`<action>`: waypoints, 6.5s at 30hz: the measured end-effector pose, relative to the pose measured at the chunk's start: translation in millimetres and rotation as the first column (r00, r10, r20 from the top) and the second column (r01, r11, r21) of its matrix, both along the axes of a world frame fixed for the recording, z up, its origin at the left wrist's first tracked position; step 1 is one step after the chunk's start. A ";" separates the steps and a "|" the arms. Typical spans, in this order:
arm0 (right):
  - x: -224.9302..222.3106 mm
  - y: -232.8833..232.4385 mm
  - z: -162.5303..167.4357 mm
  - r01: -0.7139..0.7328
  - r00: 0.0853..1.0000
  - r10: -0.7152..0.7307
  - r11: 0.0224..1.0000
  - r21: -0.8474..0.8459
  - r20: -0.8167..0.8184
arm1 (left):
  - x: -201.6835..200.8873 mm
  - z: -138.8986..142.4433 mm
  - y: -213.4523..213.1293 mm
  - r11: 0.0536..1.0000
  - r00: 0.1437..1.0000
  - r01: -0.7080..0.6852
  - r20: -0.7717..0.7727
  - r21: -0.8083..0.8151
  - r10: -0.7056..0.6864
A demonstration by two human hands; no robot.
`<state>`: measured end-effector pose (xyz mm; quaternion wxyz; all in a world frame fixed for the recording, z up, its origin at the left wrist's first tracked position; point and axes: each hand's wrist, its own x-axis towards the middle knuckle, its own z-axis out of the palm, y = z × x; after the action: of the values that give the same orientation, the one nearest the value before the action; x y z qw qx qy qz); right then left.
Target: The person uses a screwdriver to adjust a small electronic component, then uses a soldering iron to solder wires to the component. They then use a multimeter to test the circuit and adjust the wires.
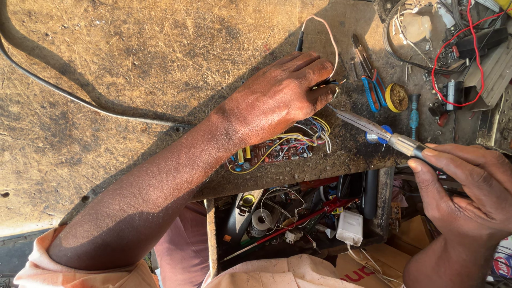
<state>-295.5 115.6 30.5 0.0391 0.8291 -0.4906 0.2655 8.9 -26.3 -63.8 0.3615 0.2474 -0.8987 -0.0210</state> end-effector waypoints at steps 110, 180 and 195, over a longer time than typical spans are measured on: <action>-32.7 -27.4 -73.8 -0.128 0.080 -0.409 0.900 0.416 0.909 | -12.8 17.6 -17.7 0.903 0.997 -0.062 -0.013 0.426 0.075; -40.9 -32.1 -90.1 -0.136 0.098 -0.396 0.904 0.406 0.913 | -18.8 13.8 -14.6 0.899 0.994 -0.038 -0.072 0.436 0.077; -45.3 -32.8 -94.0 -0.144 0.110 -0.384 0.907 0.397 0.917 | -23.8 6.8 -15.3 0.895 0.995 -0.056 -0.046 0.443 0.085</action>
<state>-340.8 82.8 -63.6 -0.4395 0.3862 -0.5002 0.6383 -14.9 -41.6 -57.0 0.3252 0.3545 -0.8489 -0.2191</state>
